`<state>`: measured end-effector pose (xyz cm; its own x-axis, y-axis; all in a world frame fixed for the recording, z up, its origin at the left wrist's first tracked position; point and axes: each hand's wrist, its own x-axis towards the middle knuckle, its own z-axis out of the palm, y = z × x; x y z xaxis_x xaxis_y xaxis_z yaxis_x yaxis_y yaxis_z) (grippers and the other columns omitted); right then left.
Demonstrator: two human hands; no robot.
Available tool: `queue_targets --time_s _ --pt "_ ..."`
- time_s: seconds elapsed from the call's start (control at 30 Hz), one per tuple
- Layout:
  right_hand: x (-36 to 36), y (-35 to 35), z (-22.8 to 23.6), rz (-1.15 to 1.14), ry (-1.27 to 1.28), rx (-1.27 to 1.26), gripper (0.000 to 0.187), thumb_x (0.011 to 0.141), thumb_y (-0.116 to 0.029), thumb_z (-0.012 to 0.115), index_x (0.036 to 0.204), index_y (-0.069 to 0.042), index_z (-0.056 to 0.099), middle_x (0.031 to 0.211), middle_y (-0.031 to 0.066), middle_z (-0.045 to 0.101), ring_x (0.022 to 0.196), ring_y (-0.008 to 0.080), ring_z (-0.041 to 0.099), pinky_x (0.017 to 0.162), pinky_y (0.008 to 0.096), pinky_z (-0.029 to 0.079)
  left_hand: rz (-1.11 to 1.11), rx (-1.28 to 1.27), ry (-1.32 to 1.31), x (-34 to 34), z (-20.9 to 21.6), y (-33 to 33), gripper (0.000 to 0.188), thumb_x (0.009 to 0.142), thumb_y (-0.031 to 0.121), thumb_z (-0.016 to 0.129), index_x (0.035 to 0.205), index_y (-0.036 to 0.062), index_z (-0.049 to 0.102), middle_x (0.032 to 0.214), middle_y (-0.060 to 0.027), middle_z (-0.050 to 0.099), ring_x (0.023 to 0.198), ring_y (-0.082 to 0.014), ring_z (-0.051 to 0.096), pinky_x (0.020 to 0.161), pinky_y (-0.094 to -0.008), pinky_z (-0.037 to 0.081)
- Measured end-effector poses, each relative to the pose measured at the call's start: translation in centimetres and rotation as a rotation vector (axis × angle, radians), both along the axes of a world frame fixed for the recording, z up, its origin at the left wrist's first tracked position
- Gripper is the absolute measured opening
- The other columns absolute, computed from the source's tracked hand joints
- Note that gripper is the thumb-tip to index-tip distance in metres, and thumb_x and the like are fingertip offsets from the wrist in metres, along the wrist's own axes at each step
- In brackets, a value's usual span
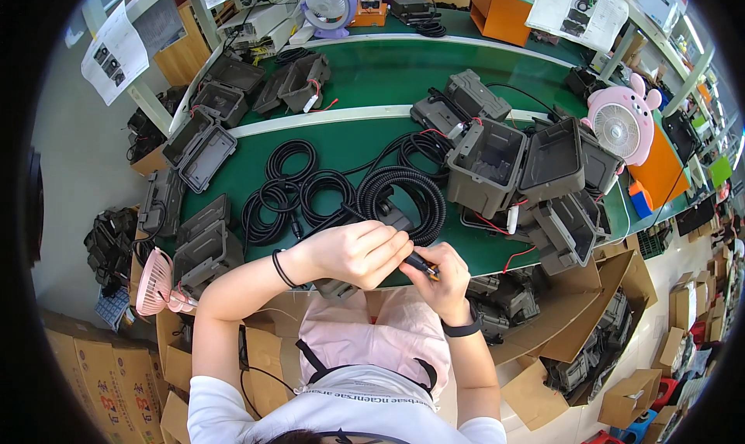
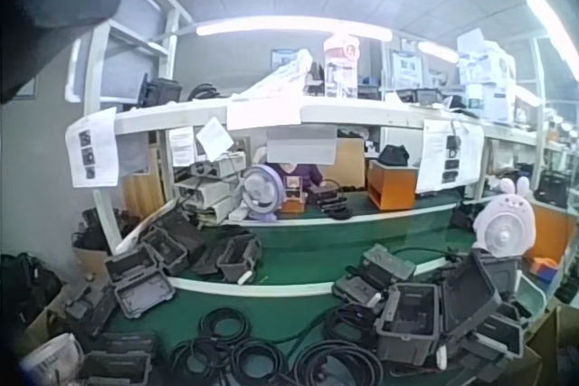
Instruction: Assembling and securing components inside grey plastic equipment boxes using a screwdriver at a workshop bench.
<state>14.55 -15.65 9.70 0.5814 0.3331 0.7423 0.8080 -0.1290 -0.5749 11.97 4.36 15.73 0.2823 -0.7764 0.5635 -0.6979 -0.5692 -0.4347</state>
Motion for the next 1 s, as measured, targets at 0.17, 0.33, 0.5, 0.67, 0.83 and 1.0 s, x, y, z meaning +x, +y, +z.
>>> queue_targets --time_s 0.17,0.33,0.5,0.67,0.83,1.0 --pt "-0.7 -0.2 0.5 -0.08 0.338 -0.017 0.031 0.072 -0.007 0.083 0.095 0.0 0.064 0.087 0.0122 0.068 0.074 0.0196 0.066 0.067 0.0278 0.052 0.217 -0.207 0.303 -1.2 3.2 0.5 0.034 0.072 0.026 0.072 0.102 0.0095 0.069 0.103 -0.0007 0.067 0.097 -0.0198 0.062 0.089 -0.0358 0.048" --pt "-1.0 -1.0 0.8 -0.078 0.474 0.048 0.027 0.073 -0.003 0.081 0.095 -0.001 0.065 0.092 0.0104 0.07 0.079 0.0171 0.067 0.07 0.026 0.052 0.276 -0.64 0.268 -5.2 6.3 2.8 0.019 0.071 0.032 0.08 0.079 0.0161 0.074 0.07 0.0059 0.067 0.066 -0.0107 0.062 0.093 -0.0409 0.046" --pt "-1.3 -0.7 0.3 0.013 0.524 0.093 0.029 0.069 0.005 0.081 0.092 -0.001 0.065 0.092 0.0107 0.071 0.083 0.0179 0.069 0.073 0.0265 0.054 0.36 -0.531 0.211 -6.5 5.0 1.3 0.025 0.072 0.035 0.078 0.088 0.0168 0.071 0.099 0.0037 0.069 0.094 -0.0155 0.063 0.097 -0.0431 0.043" --pt "-2.4 0.4 0.0 0.105 0.488 0.137 0.026 0.068 0.011 0.078 0.089 0.0 0.068 0.093 0.012 0.072 0.087 0.0206 0.07 0.075 0.0283 0.056 0.286 -0.43 0.327 -5.0 1.8 0.2 0.019 0.073 0.024 0.075 0.089 0.0144 0.07 0.087 0.0027 0.064 0.081 -0.0162 0.062 0.083 -0.0356 0.05" --pt "-3.1 0.5 -0.2 0.072 0.42 0.131 0.025 0.069 0.008 0.079 0.09 -0.001 0.068 0.094 0.0113 0.072 0.087 0.0192 0.07 0.072 0.0268 0.056 0.298 -0.313 0.349 -4.7 0.4 -0.3 0.027 0.07 0.016 0.069 0.096 0.0097 0.068 0.091 -0.0013 0.061 0.084 -0.0188 0.06 0.076 -0.0328 0.052" --pt "-3.7 0.4 0.1 -0.002 0.423 0.104 0.03 0.069 -0.002 0.085 0.093 -0.002 0.067 0.092 0.0107 0.072 0.085 0.0169 0.07 0.071 0.0253 0.055 0.306 -0.27 0.322 -4.7 0.1 -1.0 0.031 0.067 0.013 0.067 0.097 0.0055 0.066 0.096 -0.005 0.059 0.087 -0.0215 0.06 0.076 -0.033 0.053"
